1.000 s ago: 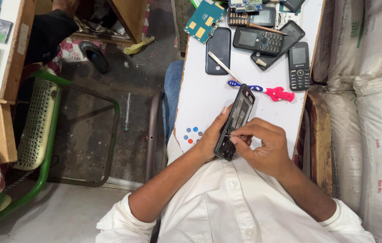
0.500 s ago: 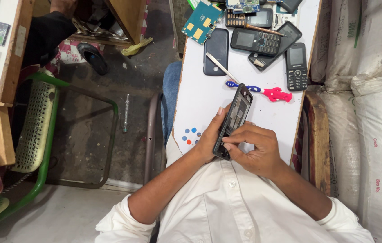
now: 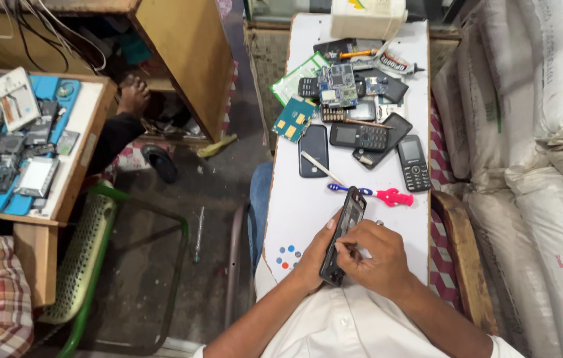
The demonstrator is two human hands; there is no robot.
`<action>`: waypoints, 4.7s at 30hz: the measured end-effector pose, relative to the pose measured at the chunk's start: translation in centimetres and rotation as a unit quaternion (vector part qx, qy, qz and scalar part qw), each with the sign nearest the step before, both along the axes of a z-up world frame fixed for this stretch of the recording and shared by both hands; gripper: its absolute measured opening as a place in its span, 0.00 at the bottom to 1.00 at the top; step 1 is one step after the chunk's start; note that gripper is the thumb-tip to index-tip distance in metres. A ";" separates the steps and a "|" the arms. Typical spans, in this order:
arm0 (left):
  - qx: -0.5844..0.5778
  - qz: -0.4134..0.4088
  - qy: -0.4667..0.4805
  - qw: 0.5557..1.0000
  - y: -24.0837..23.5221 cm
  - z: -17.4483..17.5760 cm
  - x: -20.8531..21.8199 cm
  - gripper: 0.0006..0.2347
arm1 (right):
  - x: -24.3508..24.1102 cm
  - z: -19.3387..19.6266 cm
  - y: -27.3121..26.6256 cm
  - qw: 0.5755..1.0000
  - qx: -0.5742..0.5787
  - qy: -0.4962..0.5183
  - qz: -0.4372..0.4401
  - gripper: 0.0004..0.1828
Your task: The person disassembles a mobile phone by prying open the back cover and removing internal components. They handle the phone body, back cover, and internal parts, then reassemble the device by placing the back cover back on.
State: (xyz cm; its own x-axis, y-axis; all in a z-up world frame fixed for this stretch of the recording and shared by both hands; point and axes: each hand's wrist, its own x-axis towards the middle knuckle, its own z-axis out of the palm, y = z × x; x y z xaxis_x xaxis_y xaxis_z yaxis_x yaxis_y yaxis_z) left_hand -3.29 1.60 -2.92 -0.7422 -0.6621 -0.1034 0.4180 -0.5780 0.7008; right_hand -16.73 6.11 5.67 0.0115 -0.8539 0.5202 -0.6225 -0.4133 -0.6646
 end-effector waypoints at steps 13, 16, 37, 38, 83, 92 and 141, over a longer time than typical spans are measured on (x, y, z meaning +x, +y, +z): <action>0.102 -0.016 -0.031 0.994 0.0 0.4 0.6 0.31 | -1.6 -2.0 -1.5 1.000 -0.016 0.003 0.005 0.06; 0.116 -0.005 -0.031 0.993 -0.6 0.9 0.5 0.29 | -1.0 -2.0 -0.5 0.999 -0.009 -0.009 0.043 0.05; 0.061 -0.086 0.009 0.994 -0.7 0.7 0.7 0.32 | -5.3 -2.5 -5.4 0.995 0.006 -0.044 -0.090 0.05; 0.067 -0.085 0.004 0.994 -0.7 0.7 0.7 0.32 | -5.3 -2.7 -5.5 0.995 0.007 -0.045 -0.092 0.05; -0.038 -0.057 -0.045 0.997 -0.5 2.2 0.6 0.39 | -4.5 -1.2 -3.8 0.997 -0.055 -0.017 -0.051 0.07; -0.109 -0.045 -0.085 0.989 -0.3 3.3 0.7 0.39 | -4.3 -0.1 -2.7 0.997 -0.066 0.047 0.009 0.06; -0.086 -0.067 -0.058 0.992 -1.0 4.2 0.2 0.43 | -4.9 -1.1 -5.3 0.996 -0.009 -0.007 -0.094 0.04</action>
State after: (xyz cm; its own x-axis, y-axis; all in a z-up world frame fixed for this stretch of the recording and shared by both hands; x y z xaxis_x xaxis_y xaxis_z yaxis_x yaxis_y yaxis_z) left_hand -3.07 0.61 1.32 -0.8148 -0.5730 -0.0883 0.2551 -0.4911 0.8329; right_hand -21.68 0.83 4.56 -0.1550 -0.8313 0.5337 -0.6803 -0.3019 -0.6679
